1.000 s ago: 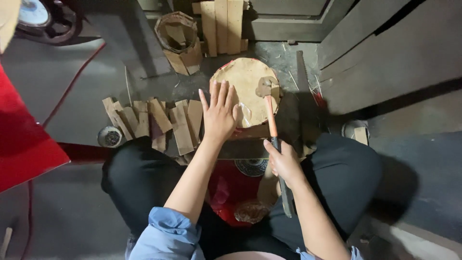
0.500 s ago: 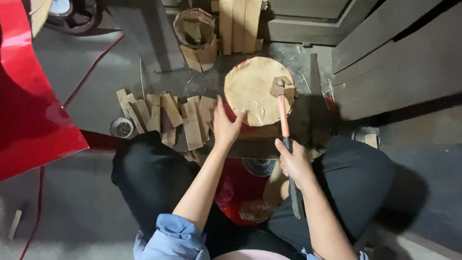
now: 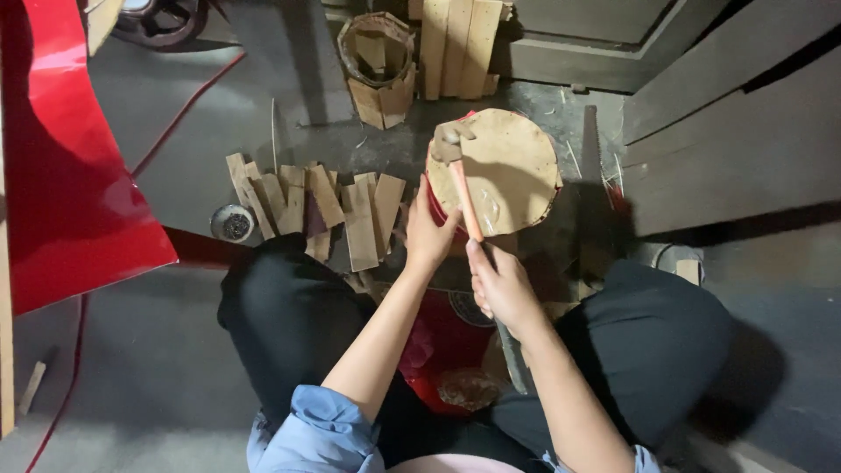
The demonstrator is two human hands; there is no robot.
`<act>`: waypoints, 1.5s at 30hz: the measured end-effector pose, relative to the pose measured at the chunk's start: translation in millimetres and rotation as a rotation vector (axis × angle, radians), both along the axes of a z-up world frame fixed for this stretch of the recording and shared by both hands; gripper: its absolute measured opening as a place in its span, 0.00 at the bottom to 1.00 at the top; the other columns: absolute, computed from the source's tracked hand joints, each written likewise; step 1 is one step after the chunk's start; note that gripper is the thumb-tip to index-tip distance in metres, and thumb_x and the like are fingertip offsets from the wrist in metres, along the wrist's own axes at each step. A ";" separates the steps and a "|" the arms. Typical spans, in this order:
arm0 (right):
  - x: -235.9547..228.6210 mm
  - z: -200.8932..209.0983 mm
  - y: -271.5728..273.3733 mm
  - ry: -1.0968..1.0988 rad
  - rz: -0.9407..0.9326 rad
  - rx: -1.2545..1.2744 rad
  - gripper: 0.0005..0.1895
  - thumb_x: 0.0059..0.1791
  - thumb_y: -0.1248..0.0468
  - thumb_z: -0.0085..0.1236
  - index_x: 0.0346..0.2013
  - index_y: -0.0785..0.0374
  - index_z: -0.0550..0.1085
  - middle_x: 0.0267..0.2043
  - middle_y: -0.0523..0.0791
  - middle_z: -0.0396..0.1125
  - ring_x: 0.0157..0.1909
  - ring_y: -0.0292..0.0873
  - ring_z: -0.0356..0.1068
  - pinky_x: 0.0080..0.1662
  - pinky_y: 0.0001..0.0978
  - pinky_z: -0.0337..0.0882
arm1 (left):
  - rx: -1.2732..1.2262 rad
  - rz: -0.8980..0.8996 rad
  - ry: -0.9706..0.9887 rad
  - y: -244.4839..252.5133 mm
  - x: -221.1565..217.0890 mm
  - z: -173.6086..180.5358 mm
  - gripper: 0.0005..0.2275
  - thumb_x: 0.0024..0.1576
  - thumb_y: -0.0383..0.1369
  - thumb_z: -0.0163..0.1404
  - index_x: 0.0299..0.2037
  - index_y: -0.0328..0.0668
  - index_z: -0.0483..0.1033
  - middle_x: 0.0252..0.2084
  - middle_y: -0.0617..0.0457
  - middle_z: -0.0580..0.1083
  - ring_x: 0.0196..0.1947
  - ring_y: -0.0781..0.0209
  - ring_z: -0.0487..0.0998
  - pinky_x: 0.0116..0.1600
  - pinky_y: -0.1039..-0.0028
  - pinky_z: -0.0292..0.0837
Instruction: The person sits on the floor and uses a hammer to repeatedly strike the surface of a drum head. The drum is held steady with the left hand while the right hand delivers consistent hammer blows across the surface.
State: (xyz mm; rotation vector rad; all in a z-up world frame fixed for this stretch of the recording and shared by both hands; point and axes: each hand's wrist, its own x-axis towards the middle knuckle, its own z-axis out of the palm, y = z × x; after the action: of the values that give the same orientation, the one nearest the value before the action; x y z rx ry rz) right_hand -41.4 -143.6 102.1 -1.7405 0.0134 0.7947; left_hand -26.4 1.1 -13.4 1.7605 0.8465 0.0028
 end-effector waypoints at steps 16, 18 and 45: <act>-0.4 -5.8 10.1 -0.004 0.056 -0.066 0.26 0.59 0.49 0.46 0.24 0.65 0.66 0.11 0.44 0.53 0.07 0.38 0.56 0.11 0.27 0.58 | -0.017 -0.009 0.099 -1.6 -3.5 11.2 0.40 0.57 0.53 0.49 0.78 0.65 0.41 0.77 0.38 0.51 0.78 0.32 0.37 0.72 0.34 0.21; 1.0 -4.1 10.4 -0.001 0.078 -0.050 0.26 0.59 0.50 0.45 0.24 0.64 0.66 0.11 0.44 0.54 0.07 0.37 0.56 0.12 0.27 0.58 | -0.022 -0.011 0.110 -0.7 -5.3 27.6 0.41 0.56 0.55 0.50 0.78 0.67 0.39 0.78 0.39 0.49 0.78 0.34 0.36 0.72 0.35 0.21; -71.7 -22.2 -114.0 0.085 -0.106 -0.067 0.26 0.57 0.52 0.49 0.20 0.59 0.56 0.13 0.42 0.49 0.10 0.37 0.48 0.13 0.30 0.47 | -0.058 0.075 0.144 0.1 0.7 16.5 0.50 0.44 0.60 0.52 0.76 0.54 0.43 0.74 0.45 0.57 0.73 0.45 0.57 0.69 0.46 0.53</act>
State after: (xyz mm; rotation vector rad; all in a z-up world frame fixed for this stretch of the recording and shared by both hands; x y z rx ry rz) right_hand -113.2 -257.6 79.9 -1.7529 0.1901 0.7980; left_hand -25.7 1.2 3.2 1.6888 1.0073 -0.0994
